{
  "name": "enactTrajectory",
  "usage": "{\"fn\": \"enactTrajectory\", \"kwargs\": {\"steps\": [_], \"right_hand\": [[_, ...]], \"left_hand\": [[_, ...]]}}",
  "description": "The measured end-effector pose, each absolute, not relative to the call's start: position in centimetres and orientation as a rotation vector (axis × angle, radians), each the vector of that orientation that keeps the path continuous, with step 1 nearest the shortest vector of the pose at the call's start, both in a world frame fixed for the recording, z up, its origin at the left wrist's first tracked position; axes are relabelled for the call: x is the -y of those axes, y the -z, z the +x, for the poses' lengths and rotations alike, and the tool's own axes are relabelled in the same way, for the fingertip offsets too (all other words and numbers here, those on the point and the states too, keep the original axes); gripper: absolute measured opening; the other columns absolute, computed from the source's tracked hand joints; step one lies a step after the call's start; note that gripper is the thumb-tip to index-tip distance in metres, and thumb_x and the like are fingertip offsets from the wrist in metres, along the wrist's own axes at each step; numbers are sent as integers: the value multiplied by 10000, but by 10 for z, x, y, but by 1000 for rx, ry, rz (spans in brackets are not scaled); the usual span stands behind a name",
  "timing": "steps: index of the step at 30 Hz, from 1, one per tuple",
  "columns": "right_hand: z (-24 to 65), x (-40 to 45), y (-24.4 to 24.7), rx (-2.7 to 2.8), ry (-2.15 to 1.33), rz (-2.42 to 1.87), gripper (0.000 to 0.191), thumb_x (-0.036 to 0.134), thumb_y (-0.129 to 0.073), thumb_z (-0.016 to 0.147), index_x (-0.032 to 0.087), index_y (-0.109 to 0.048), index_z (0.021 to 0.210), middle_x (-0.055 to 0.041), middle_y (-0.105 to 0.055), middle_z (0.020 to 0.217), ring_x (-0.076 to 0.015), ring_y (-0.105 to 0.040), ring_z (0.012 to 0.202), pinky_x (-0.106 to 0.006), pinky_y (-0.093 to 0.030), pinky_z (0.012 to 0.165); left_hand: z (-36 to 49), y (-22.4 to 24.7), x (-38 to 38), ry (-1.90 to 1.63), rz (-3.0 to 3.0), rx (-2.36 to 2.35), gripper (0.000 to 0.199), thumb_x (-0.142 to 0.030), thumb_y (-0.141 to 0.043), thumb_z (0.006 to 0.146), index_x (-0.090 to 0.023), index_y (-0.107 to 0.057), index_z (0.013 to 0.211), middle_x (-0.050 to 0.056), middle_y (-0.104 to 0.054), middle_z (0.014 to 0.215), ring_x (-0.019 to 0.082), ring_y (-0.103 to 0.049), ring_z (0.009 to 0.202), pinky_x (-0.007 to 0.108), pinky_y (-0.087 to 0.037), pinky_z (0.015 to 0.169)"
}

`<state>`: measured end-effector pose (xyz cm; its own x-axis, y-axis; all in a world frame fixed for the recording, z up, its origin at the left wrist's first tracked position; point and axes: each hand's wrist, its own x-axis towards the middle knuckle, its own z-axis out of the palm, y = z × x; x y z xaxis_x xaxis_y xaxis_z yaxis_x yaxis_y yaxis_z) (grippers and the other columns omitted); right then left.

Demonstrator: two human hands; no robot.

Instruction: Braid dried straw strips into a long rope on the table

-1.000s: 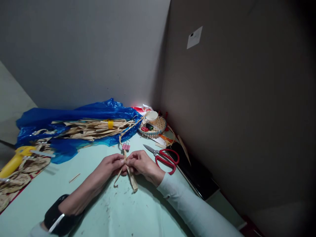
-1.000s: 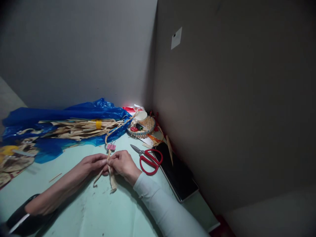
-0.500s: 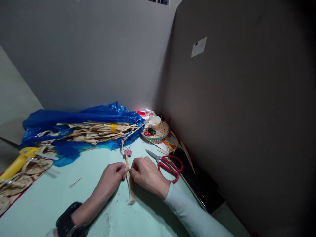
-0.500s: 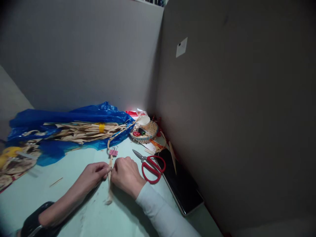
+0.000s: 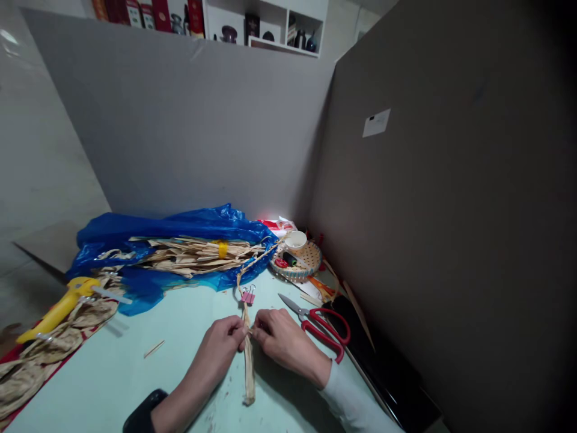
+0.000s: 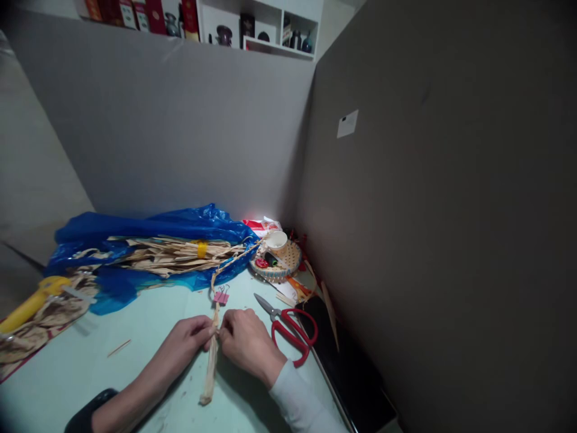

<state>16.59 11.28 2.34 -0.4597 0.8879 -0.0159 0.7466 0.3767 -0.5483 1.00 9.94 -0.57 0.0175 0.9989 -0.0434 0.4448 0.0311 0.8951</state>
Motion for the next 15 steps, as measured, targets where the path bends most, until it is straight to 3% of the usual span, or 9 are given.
{"fn": "enactTrajectory", "kwargs": {"steps": [5,10,15], "right_hand": [[168,-117,-28,2405,-786,-1440,207,227,-494,863,162,-691,868,-77,-715,796,-167,-603,726,-244,-312,583],[168,-113,-30,2449,-759,-1518,309,375,-459,893,179,-696,923,-128,-730,884,-234,-643,738,-273,-302,524],[166,-106,-31,2548,-621,-1513,317,352,-444,870,190,-681,1004,-148,-733,924,-280,-671,721,-296,-353,514]], "left_hand": [[5,10,-99,-898,1575,-1542,255,-454,-518,734,-235,-551,608,17,-636,644,257,-595,732,322,-391,702],[-2,20,-106,-880,1503,-1608,297,-519,-589,662,-235,-666,702,69,-762,835,339,-655,950,363,-420,864],[-1,18,-104,-861,1398,-1663,305,-523,-642,584,-239,-698,682,54,-789,828,341,-673,918,339,-457,807]]}}
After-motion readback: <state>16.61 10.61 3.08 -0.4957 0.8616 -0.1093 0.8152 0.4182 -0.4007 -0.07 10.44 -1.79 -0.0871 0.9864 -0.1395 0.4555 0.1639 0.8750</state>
